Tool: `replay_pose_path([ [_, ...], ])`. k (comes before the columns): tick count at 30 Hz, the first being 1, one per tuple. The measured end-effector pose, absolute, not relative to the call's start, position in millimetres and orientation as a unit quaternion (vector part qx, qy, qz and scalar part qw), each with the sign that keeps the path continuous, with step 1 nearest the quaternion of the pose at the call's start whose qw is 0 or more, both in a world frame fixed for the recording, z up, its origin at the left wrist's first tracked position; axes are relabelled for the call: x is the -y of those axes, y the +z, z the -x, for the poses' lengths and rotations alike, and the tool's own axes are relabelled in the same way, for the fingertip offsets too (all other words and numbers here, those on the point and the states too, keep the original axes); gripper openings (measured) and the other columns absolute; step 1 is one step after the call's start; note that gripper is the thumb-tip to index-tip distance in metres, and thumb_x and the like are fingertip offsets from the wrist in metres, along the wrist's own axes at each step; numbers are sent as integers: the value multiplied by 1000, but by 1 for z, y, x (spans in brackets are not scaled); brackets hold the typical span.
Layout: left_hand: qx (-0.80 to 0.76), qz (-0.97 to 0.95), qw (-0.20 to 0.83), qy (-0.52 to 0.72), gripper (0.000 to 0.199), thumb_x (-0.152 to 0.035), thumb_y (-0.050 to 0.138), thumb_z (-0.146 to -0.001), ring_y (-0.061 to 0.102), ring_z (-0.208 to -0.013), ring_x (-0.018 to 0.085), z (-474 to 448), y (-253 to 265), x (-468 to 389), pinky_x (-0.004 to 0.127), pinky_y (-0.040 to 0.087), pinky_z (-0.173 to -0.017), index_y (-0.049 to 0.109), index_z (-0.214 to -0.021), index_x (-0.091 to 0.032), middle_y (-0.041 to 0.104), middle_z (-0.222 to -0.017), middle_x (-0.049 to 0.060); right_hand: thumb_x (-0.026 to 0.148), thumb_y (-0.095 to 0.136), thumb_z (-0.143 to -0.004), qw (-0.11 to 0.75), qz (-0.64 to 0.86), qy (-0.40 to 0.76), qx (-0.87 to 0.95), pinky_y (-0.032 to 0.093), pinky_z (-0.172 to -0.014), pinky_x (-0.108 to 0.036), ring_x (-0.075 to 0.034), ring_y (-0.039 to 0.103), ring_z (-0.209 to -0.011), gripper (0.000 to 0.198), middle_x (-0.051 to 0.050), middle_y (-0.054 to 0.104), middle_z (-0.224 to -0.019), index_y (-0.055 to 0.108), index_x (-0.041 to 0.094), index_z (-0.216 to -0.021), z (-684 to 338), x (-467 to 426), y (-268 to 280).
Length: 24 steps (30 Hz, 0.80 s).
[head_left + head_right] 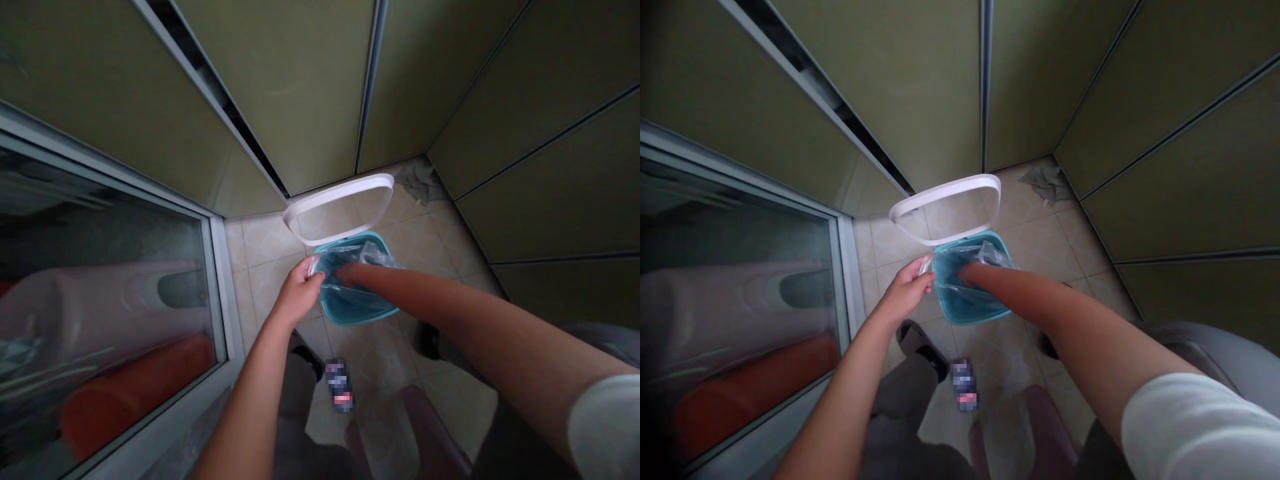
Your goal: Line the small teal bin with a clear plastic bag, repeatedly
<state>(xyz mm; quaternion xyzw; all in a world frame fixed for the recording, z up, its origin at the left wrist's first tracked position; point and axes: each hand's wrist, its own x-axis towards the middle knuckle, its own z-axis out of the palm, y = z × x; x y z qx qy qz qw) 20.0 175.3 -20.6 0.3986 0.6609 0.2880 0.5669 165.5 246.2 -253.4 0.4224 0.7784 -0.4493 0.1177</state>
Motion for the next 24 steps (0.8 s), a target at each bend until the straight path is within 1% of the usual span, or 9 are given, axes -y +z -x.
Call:
replay_pose_path([
  [3, -665, -400, 557, 295, 52, -18, 58, -82, 49, -54, 10, -22, -27, -176, 22, 42, -57, 62, -134, -10, 57, -65, -4, 15, 80, -71, 241, -392, -411, -787, 52, -98, -49, -36, 69, -105, 18, -13, 75, -92, 75, 14, -88, -180, -253, -198],
  [5, -671, -408, 546, 292, 43, -15, 57, -81, 50, -54, 10, -22, -31, -174, 22, 42, -57, 68, -122, -12, 58, -65, -3, 12, 79, -71, 280, -374, -345, -814, 52, -98, -51, -36, 69, -104, 19, -14, 75, -93, 76, 14, -89, -200, -257, -158],
  [8, -684, -431, 517, 282, 28, -13, 56, -78, 52, -57, 11, -18, -33, -167, 22, 43, -59, 72, -101, -14, 60, -66, -2, 11, 78, -71, 264, -353, -240, -865, 51, -97, -48, -33, 70, -102, 28, -12, 76, -101, 77, 17, -98, -238, -265, -96],
  [11, -696, -445, 488, 281, 22, -13, 56, -76, 53, -58, 11, -12, -32, -160, 23, 45, -62, 72, -92, -15, 63, -68, -1, 14, 70, -82, 219, -364, -169, -890, 49, -99, -44, -30, 69, -105, 30, -14, 76, -108, 76, 20, -110, -275, -272, -41],
  [14, -718, -417, 479, 284, 33, -15, 59, -78, 53, -55, 11, -7, -31, -153, 23, 44, -60, 70, -109, -14, 62, -68, -3, 17, 57, -92, 186, -402, -94, -892, 45, -101, -45, -31, 65, -113, 32, -17, 73, -115, 73, 19, -119, -303, -270, -4],
  [16, -742, -397, 463, 279, 52, -15, 60, -81, 55, -54, 11, -5, -29, -149, 23, 44, -58, 60, -133, -14, 63, -71, -3, 20, 53, -94, 153, -460, -59, -872, 43, -101, -46, -32, 61, -119, 35, -17, 71, -122, 70, 20, -124, -317, -260, 7],
  [18, -766, -409, 421, 264, 65, -16, 60, -83, 58, -58, 13, -2, -26, -144, 25, 45, -60, 47, -147, -17, 65, -79, -1, 24, 54, -94, 124, -524, -52, -841, 44, -101, -46, -33, 57, -122, 37, -17, 68, -128, 68, 20, -129, -327, -244, 5],
  [20, -784, -454, 349, 241, 67, -17, 62, -84, 63, -69, 16, 1, -21, -139, 27, 48, -67, 45, -149, -20, 67, -91, 3, 29, 56, -94, 99, -575, -70, -809, 45, -99, -44, -33, 56, -124, 41, -16, 64, -133, 66, 21, -133, -334, -226, -5],
  [24, -794, -547, 179, 196, 57, -15, 65, -83, 63, -100, 22, 5, -5, -125, 31, 49, -82, 55, -138, -26, 61, -120, 9, 39, 59, -93, 57, -660, -131, -738, 48, -97, -40, -30, 58, -122, 48, -14, 59, -137, 61, 24, -139, -344, -201, -26],
])
